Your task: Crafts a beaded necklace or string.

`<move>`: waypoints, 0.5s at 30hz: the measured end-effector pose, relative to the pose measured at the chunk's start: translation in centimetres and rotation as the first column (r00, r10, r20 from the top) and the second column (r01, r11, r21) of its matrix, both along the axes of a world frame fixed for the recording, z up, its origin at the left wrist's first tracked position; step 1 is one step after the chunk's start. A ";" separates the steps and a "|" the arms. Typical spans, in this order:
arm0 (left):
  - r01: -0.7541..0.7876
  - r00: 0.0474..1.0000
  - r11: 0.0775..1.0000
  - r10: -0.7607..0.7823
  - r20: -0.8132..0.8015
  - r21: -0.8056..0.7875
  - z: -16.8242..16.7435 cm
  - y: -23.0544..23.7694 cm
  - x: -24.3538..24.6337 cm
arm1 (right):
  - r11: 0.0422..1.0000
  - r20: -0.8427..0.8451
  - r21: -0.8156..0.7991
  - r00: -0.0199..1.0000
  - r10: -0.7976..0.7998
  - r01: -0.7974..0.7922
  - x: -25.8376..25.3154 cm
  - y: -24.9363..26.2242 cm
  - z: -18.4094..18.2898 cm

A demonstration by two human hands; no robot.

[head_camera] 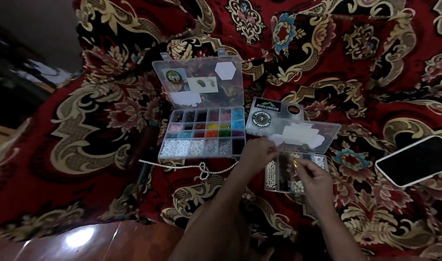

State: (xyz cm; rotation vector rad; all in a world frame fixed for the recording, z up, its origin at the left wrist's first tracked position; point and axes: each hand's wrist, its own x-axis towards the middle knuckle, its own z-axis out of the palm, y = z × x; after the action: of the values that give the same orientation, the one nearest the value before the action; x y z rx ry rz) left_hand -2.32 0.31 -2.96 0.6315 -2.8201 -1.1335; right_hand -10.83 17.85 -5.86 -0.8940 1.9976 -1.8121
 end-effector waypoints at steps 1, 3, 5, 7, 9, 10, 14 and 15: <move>0.030 0.994 0.997 -0.023 0.105 -0.073 0.2 0.0 0.0 | 1.000 -0.023 0.009 1.000 -0.007 0.007 -0.1 0.0 -0.1; 0.082 0.962 0.985 -0.039 0.269 -0.150 0.7 0.4 -0.4 | 1.000 -0.072 0.016 0.997 -0.025 0.026 -0.2 0.0 -0.4; 0.091 0.938 0.978 -0.020 0.347 -0.190 1.0 1.1 -0.9 | 0.999 -0.102 -0.001 0.994 -0.033 0.033 -0.3 -0.1 -0.6; 0.088 0.927 0.972 0.000 0.374 -0.218 1.0 1.7 -1.3 | 0.999 -0.088 -0.012 0.995 -0.039 0.038 -0.3 -0.1 -0.6; 0.094 0.925 0.967 0.003 0.380 -0.237 0.7 2.0 -1.6 | 0.999 -0.038 -0.032 0.999 -0.029 0.028 -0.2 -0.1 -0.3; 0.101 0.923 0.966 -0.001 0.385 -0.240 0.6 2.1 -1.6 | 0.999 -0.012 -0.044 1.000 -0.018 0.018 -0.1 -0.1 -0.1; 0.107 0.920 0.961 0.001 0.392 -0.254 0.5 2.3 -1.8 | 0.998 0.024 -0.068 1.000 0.014 -0.012 0.1 -0.1 0.2; 0.103 0.919 0.959 0.009 0.393 -0.264 0.5 2.4 -1.8 | 0.998 0.022 -0.065 1.000 0.014 -0.013 0.1 -0.1 0.2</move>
State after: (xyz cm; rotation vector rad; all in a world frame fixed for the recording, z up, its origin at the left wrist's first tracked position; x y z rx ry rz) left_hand -4.16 2.69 -2.48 0.8494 -3.2591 -0.6430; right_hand -10.77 17.77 -5.63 -0.8996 1.9251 -1.8806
